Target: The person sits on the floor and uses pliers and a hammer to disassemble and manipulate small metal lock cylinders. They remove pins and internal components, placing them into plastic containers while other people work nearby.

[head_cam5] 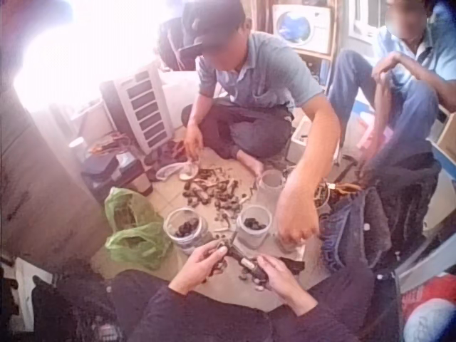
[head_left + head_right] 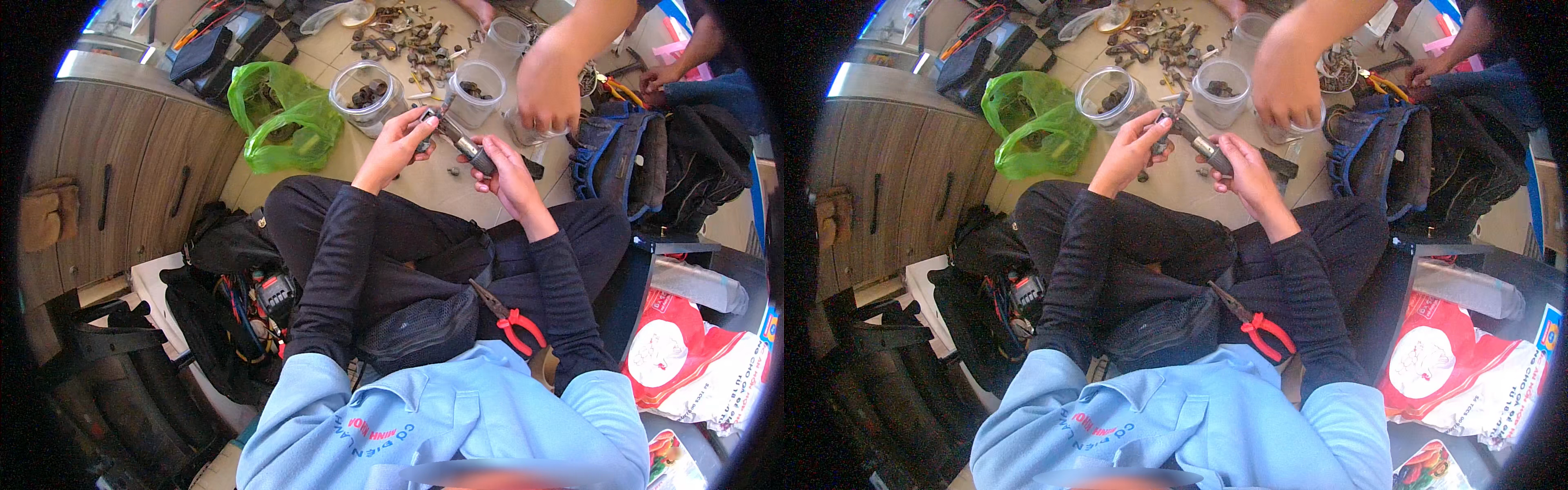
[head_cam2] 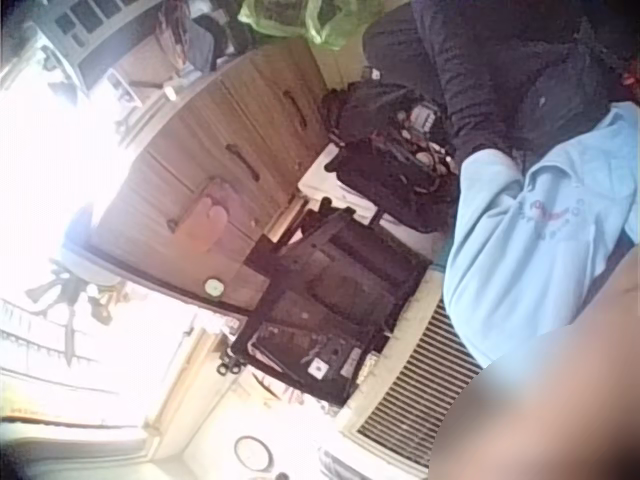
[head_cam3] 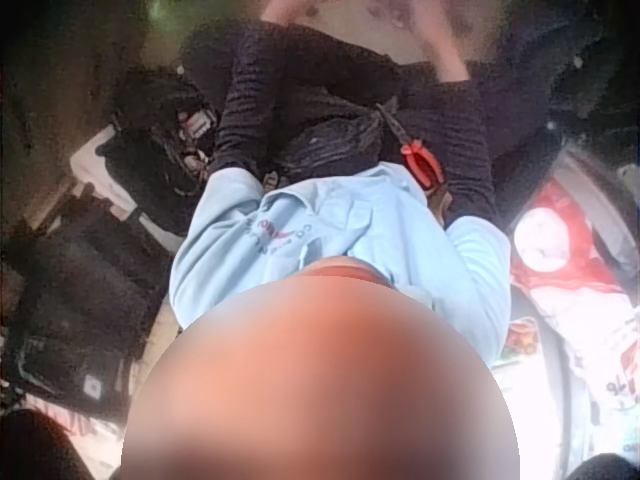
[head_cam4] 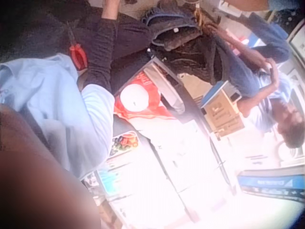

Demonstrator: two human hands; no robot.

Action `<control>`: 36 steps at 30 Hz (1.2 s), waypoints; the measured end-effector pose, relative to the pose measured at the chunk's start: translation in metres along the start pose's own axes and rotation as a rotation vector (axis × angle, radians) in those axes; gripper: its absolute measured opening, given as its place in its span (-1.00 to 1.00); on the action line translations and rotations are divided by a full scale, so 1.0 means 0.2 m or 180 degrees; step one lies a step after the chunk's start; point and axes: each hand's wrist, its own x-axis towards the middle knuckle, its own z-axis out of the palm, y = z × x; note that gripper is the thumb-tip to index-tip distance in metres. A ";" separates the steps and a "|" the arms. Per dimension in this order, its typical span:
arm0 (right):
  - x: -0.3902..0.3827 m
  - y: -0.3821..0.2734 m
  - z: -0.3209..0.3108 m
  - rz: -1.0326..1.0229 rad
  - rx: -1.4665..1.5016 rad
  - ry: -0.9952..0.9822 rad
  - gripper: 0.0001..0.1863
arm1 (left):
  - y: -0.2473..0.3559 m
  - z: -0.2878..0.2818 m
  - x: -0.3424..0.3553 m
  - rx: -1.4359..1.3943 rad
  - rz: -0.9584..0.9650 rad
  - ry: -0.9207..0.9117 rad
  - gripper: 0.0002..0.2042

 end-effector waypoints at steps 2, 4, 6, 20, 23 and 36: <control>-0.01 0.00 0.00 0.0094 0.0258 -0.0035 -0.68 | 0.01 0.02 0.00 0.0113 0.0183 0.0076 -0.69; 0.00 0.00 0.02 -0.0723 -0.0805 0.0378 -0.69 | 0.00 0.03 0.00 0.0161 0.0306 0.0202 -0.71; -0.01 -0.01 0.06 -0.1603 -0.1902 0.0739 -0.67 | -0.02 0.01 0.02 0.0095 0.0411 0.0183 -0.73; 0.00 0.03 0.02 -0.1612 -0.2327 0.0658 -0.53 | -0.01 0.02 0.01 0.0098 0.0474 0.0333 -0.73; 0.01 0.04 0.08 -0.1776 -0.2179 0.0982 -0.58 | -0.01 0.01 0.02 -0.0008 0.0569 0.0315 -0.74; 0.01 0.00 0.02 0.0171 -0.0404 0.0459 -0.51 | -0.04 -0.01 0.03 0.0108 0.0502 0.0381 -0.70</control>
